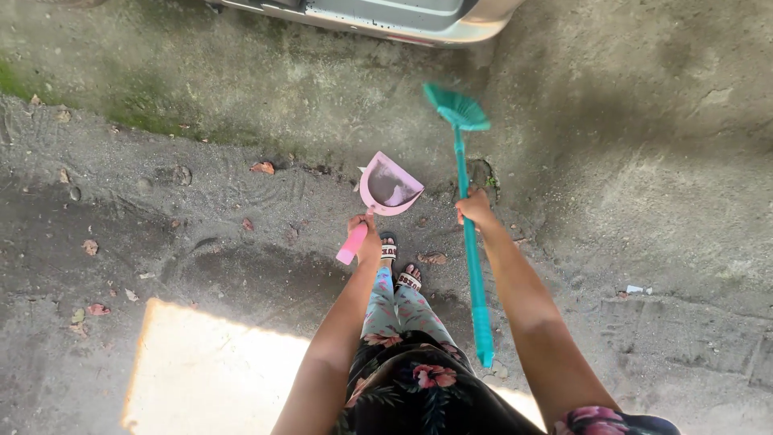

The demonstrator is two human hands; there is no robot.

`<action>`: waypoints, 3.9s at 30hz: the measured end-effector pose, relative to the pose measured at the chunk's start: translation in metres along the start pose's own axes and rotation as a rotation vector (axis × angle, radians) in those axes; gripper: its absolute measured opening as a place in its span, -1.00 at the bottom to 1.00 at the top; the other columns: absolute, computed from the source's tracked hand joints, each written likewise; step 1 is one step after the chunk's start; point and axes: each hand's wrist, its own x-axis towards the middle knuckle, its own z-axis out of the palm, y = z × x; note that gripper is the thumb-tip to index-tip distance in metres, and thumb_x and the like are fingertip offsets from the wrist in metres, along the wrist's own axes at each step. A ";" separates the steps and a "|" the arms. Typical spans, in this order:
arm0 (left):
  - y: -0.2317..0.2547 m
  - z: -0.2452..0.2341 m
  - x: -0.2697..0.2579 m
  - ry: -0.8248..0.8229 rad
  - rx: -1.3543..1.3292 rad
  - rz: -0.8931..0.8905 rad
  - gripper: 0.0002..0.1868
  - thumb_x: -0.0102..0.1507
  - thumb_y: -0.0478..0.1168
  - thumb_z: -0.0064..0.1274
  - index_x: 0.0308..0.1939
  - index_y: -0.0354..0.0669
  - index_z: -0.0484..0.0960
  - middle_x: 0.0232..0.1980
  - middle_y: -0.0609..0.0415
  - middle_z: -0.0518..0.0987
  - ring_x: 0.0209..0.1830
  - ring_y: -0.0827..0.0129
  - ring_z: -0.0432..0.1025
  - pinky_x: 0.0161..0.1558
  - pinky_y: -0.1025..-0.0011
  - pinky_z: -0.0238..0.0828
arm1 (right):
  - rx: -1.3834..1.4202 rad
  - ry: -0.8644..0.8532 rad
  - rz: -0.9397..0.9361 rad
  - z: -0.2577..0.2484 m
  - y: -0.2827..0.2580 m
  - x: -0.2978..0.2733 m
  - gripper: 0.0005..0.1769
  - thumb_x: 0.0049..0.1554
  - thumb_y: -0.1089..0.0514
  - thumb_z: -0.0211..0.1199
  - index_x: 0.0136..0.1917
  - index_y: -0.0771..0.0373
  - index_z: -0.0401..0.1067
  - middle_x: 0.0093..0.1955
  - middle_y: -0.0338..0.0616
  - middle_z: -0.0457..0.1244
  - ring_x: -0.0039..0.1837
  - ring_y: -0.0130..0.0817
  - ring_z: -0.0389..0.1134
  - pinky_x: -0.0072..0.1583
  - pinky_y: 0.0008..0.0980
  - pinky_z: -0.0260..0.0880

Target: The recorder uses a broom and dustpan to sweep up dirt and debris from a concrete garage floor.

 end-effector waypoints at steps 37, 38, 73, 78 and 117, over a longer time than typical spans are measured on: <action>0.027 -0.089 0.172 0.133 -0.002 0.104 -0.61 0.41 -0.07 0.07 -0.37 -0.33 0.50 -0.20 -0.10 0.48 -0.27 0.14 0.39 -0.16 0.22 0.35 | 0.102 -0.280 0.072 0.063 -0.186 -0.003 -0.93 0.18 0.39 0.15 -0.07 0.39 0.28 -0.38 -0.11 0.17 -0.43 -0.47 0.16 -0.45 -0.44 0.12; 0.025 -0.094 0.187 0.133 0.001 0.092 -0.61 0.41 -0.06 0.06 -0.36 -0.32 0.51 -0.19 -0.10 0.49 -0.27 0.15 0.39 -0.16 0.22 0.35 | 0.103 -0.204 0.025 0.075 -0.193 0.007 -0.95 0.17 0.39 0.15 -0.09 0.39 0.30 -0.38 -0.11 0.17 -0.43 -0.45 0.17 -0.44 -0.41 0.13; -0.011 -0.142 0.360 -0.003 0.075 0.156 -0.57 0.39 -0.04 0.04 -0.39 -0.35 0.43 -0.32 -0.14 0.45 -0.25 0.03 0.36 -0.10 0.11 0.28 | 0.000 -0.269 0.205 0.253 -0.180 0.073 -0.83 0.12 0.42 0.23 -0.02 0.44 0.30 -0.41 0.00 0.19 -0.48 -0.32 0.22 -0.48 -0.29 0.17; 0.000 -0.141 0.356 0.081 0.153 0.148 -0.59 0.41 -0.04 0.04 -0.34 -0.35 0.50 -0.23 -0.18 0.48 -0.20 -0.03 0.36 -0.06 0.09 0.26 | 0.014 -0.683 0.280 0.200 -0.232 0.038 -0.85 0.14 0.39 0.17 0.02 0.37 0.34 -0.35 -0.05 0.20 -0.44 -0.49 0.12 -0.47 -0.45 0.03; -0.042 -0.270 0.562 0.092 0.072 0.133 -0.57 0.45 -0.03 -0.01 -0.32 -0.35 0.45 -0.23 -0.15 0.43 -0.28 0.02 0.35 -0.17 0.10 0.25 | -0.198 -0.264 0.003 0.395 -0.373 0.018 -0.82 0.10 0.35 0.24 0.01 0.35 0.41 -0.39 -0.13 0.20 -0.44 -0.42 0.20 -0.45 -0.34 0.16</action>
